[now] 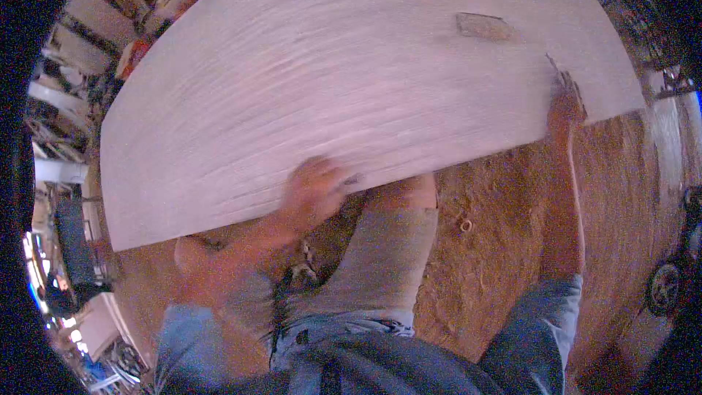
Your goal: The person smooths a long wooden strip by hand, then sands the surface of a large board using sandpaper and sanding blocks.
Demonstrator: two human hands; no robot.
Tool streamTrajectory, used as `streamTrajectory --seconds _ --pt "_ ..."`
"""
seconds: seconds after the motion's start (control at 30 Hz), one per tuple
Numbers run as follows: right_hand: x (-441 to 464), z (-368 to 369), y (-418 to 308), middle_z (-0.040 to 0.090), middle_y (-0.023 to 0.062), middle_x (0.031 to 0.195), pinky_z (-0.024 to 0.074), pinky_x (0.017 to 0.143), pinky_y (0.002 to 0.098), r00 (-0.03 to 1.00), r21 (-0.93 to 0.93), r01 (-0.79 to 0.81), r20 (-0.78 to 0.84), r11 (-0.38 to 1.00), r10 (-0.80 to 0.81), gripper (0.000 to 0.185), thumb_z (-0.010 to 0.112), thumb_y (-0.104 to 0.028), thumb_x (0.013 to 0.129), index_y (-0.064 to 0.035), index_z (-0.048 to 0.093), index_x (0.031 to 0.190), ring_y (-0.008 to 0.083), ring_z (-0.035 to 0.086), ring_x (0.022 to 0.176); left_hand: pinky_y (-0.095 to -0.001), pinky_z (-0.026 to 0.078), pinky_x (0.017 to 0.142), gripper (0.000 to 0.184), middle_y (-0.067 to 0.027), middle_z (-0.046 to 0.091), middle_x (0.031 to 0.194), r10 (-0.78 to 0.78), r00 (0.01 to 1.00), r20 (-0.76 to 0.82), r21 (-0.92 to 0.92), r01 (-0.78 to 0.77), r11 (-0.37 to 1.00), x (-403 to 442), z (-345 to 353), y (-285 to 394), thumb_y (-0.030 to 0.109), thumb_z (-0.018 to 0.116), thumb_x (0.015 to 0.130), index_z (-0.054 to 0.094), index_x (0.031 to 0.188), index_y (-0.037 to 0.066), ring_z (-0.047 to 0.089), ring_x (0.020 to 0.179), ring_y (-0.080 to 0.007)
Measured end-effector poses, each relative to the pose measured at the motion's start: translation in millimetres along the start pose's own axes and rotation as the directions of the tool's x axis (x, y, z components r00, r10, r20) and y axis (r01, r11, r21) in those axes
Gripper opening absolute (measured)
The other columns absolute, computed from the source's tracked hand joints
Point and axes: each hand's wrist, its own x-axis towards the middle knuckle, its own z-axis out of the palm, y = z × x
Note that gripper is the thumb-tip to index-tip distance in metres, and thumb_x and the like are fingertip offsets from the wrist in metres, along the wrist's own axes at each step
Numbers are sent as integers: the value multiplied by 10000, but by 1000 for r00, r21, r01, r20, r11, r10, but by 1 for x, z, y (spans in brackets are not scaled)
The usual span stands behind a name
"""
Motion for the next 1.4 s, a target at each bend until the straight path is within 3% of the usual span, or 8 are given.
streamTrajectory --seconds 0.23,0.53,0.67,0.9,1.03,1.13,1.23,1.4 --pt "-1 -11 -11 568 174 1209 408 958 426 999 -258 -3 41 966 14 436 442 -77 851 -132 517 1276 343 539 1114 -454 456 831 244 -159 598 970 148 988 -36 -102 -151 983 172 124 94 135 559 716 595 938 37 563 936 -343" --pt "-4 -17 -23 568 204 1191 410 946 426 1000 -207 -16 -10 978 14 401 476 -141 879 -98 513 1275 367 538 1099 -439 467 816 320 -128 629 963 -128 970 206 46 121 992 6 -13 11 164 669 692 638 1005 106 590 929 -323" --pt "-4 -7 -20 569 240 1165 420 922 437 927 -162 -373 -31 914 373 364 459 -190 915 -26 524 1233 378 544 1080 -446 466 797 363 -138 612 990 44 982 186 -51 -35 998 96 48 47 138 639 683 622 1041 85 575 928 -332" --pt "-6 3 0 651 165 914 467 717 450 935 -116 -325 -192 939 299 337 509 -145 869 -64 537 1195 356 616 817 -443 497 668 190 -137 605 824 195 976 -99 -40 -200 979 265 184 143 176 586 766 584 924 70 608 795 -318" --pt "-20 45 73 536 150 1265 397 950 405 992 -500 2 -108 866 -65 382 391 -191 951 -39 478 1290 282 494 1175 -430 496 717 260 -121 602 904 140 990 7 44 -141 989 180 121 91 157 606 729 593 974 70 603 863 -299" --pt "11 28 118 498 121 1308 392 957 397 865 -12 -369 362 929 348 438 407 -154 930 -42 409 1354 293 526 1079 -438 462 824 368 -78 599 929 98 991 88 112 -108 988 71 32 38 199 662 668 612 1020 104 558 964 -286" --pt "2 -3 95 406 166 1376 357 1017 380 958 -514 262 242 817 -155 490 373 -226 976 -17 283 1410 273 411 1258 -419 441 816 337 -39 598 864 -84 993 84 294 56 954 -68 -55 -26 103 653 630 640 967 116 552 931 -241" --pt "-2 0 83 426 169 1370 369 1002 383 985 -333 150 136 931 -110 469 397 -224 966 -24 341 1386 297 447 1222 -399 428 830 319 -22 628 900 -342 939 28 474 289 832 -240 -157 -104 56 627 608 685 912 135 559 905 -230"
